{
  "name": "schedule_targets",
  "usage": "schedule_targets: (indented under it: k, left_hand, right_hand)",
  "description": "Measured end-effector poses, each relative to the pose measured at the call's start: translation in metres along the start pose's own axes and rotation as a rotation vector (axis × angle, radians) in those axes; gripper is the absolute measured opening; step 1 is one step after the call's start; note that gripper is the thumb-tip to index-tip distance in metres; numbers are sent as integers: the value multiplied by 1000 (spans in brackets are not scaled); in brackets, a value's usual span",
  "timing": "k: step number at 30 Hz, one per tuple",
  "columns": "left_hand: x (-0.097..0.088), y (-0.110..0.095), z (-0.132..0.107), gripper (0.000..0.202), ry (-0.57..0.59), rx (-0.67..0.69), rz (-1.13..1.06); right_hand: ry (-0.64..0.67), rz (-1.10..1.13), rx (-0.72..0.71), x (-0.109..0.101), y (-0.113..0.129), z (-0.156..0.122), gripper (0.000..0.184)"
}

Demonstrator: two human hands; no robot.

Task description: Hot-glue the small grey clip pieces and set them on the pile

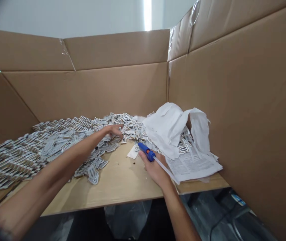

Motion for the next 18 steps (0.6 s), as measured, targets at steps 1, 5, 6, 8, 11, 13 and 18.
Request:
schedule_targets:
  k: [1,5,6,8,11,13,18]
  left_hand:
    - [5,-7,-5,44,-23,28,-10]
    - [23,-30,-28,31,-170,108,-57]
    - [25,-33,-35,30,-210,120,-74]
    - [25,-36,-51,27,-280,142,-111]
    - [21,-32,-82,23,-365,197,-180]
    - [21,-27,-107,18,-409,242,-236]
    - [42,-1,-178,12,-513,299,-414]
  right_hand:
    - [-10,10,1,-1,1,0,48]
    - [-46,50,-15,-2,1,0,47]
    - [-52,51,-16,-2,1,0,48]
    - [-61,56,-9,-2,-1,0,50]
    - [-50,51,-21,-4,1,-2,52]
    - [-22,34,-39,-5,3,-4,52]
    - [-18,-44,-200,3,10,-6,34]
Point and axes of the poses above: each hand's wrist, its own z-axis towards the middle knuckle, its own x-axis out of the palm, y = z × x, the point moved 4 cm from there along z, towards the middle knuckle, and after that the axes turned 13 degrees about -x, right-handed, at the moved point
